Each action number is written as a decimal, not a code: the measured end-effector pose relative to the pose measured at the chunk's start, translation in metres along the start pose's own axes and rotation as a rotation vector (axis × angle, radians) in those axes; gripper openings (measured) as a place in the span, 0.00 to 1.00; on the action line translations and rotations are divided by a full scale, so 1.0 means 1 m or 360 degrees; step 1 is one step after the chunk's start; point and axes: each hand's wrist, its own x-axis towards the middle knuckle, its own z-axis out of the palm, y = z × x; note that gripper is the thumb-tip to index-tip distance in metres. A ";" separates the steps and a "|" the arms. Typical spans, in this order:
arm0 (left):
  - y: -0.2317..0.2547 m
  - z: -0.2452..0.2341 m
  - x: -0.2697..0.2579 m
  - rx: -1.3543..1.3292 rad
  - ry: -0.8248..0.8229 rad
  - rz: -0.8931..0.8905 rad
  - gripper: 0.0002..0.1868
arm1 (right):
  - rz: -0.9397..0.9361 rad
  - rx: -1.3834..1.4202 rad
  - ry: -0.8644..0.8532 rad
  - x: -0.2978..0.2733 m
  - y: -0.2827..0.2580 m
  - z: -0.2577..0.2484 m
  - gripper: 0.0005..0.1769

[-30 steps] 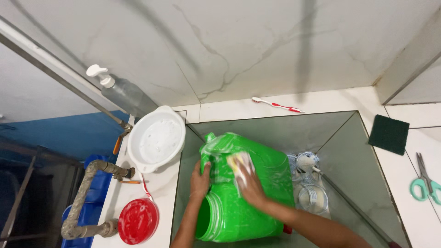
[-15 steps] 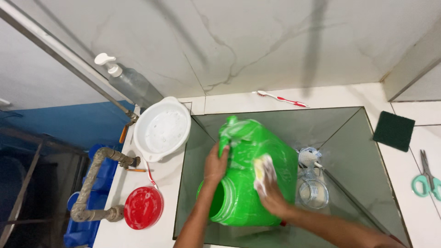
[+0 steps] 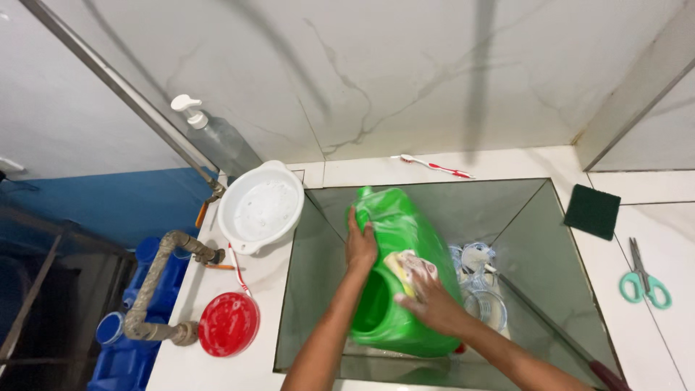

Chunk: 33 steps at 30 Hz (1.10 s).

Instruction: The person uses scissors to cut a label off a green plastic container, then scrubs the container with a soapy sponge. They rinse the container and its red lid under running water, shake the container to remove excess water, and place the lid back on.

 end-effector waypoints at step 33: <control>-0.040 -0.044 -0.086 0.0714 -0.0294 0.0800 0.22 | 0.0583 -0.0643 -0.0714 0.178 0.053 0.035 0.29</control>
